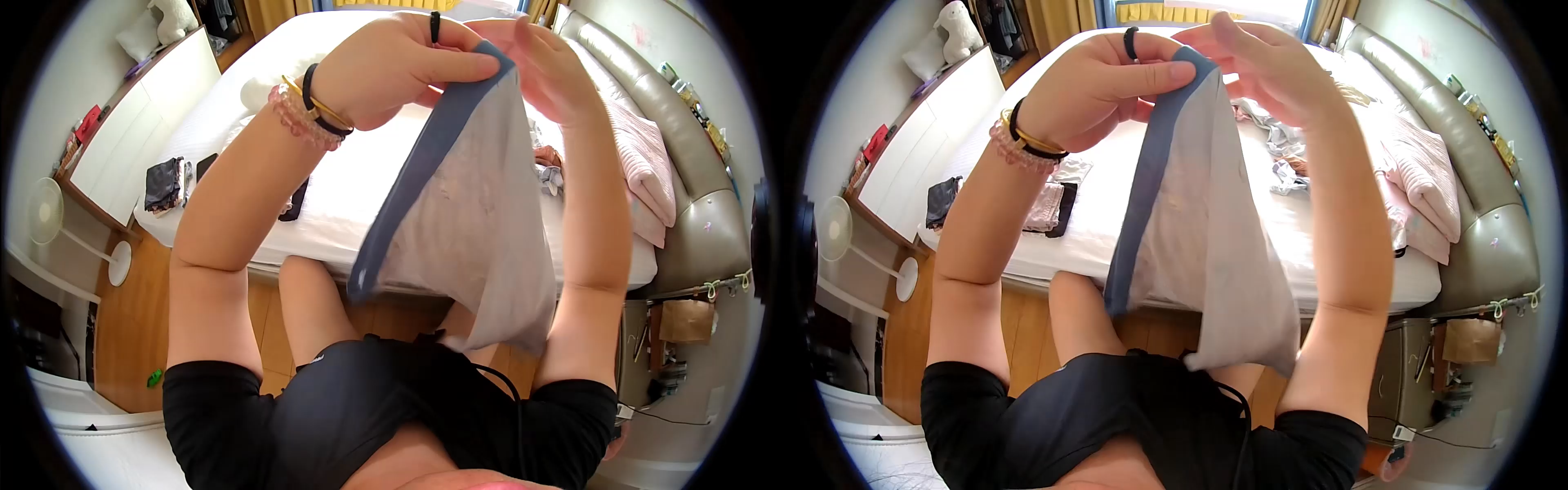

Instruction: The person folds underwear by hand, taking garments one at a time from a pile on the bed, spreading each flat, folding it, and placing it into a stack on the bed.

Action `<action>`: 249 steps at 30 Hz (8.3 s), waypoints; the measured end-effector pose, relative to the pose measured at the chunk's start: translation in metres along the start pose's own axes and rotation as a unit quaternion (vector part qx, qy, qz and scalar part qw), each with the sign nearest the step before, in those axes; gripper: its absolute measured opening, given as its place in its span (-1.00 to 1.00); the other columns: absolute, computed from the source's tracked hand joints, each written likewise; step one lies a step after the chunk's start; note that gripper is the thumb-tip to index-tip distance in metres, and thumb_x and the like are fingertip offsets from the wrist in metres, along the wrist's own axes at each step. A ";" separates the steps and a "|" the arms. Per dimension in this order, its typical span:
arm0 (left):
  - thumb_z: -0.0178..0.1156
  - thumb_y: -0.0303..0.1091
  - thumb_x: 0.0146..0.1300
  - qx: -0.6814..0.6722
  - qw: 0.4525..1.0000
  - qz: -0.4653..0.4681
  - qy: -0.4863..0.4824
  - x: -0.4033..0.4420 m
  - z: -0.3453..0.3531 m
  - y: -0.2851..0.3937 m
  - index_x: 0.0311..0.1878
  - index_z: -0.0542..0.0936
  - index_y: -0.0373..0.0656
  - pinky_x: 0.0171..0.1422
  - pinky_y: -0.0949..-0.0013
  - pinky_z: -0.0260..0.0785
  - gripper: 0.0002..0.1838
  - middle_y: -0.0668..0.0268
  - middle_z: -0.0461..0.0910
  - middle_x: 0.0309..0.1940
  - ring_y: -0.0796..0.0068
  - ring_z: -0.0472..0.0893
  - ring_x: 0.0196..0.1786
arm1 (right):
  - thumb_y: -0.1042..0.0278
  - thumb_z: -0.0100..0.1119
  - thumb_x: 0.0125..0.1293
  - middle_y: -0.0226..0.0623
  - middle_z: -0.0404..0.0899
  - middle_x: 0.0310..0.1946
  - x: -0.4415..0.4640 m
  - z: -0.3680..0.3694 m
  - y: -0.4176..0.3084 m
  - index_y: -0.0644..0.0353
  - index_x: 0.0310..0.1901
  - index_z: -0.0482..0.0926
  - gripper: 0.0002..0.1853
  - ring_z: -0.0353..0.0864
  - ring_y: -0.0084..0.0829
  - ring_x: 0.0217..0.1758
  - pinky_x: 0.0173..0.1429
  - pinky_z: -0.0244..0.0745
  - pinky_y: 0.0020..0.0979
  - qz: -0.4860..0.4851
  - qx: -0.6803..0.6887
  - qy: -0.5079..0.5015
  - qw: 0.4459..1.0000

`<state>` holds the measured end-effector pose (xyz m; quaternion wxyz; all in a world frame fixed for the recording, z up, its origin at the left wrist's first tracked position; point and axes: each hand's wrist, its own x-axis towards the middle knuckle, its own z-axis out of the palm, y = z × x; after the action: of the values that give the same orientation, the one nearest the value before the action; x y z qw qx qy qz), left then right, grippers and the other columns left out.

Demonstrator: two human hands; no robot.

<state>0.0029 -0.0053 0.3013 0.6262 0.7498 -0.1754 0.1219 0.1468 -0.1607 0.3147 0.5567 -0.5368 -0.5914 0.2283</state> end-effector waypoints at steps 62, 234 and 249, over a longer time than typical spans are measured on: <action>0.36 -0.37 0.09 0.296 0.827 -0.274 0.391 -0.078 -0.171 -0.385 -0.04 0.57 -0.18 -0.18 0.39 0.47 -0.65 0.25 0.64 -0.34 0.43 0.62 -0.29 | 0.26 0.34 0.17 -0.22 0.65 -0.42 -0.110 -0.116 0.368 0.36 -0.22 0.62 -0.70 0.58 -0.43 -0.38 -0.21 0.44 -0.41 0.286 -0.340 0.343 0.828; 0.36 -0.25 0.17 -0.192 0.815 -0.502 0.217 -0.113 0.002 -0.290 -0.04 0.49 -0.26 -0.17 0.10 0.59 -0.60 0.21 0.62 -0.26 0.34 0.65 -0.21 | 0.18 0.29 0.26 -0.37 0.58 -0.28 -0.151 0.074 0.295 0.30 0.03 0.48 -0.57 0.55 -0.57 -0.35 -0.36 0.45 -0.54 0.469 0.195 0.284 0.813; -0.03 -0.51 0.29 -0.593 0.746 -0.201 0.227 -0.130 -0.081 -0.237 -0.16 0.48 -0.48 0.21 0.04 0.47 -0.80 -0.05 0.58 -0.18 0.13 0.62 -0.11 | 0.34 0.05 0.38 -0.29 0.57 -0.18 -0.106 0.097 0.270 0.24 0.11 0.44 -0.69 0.57 -0.42 -0.15 -0.09 0.54 -0.35 0.264 0.455 0.166 0.834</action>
<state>-0.0138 0.1252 0.0518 0.9762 0.1949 0.0896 0.0314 0.1411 -0.1369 0.0102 0.7467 -0.3887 -0.1553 0.5170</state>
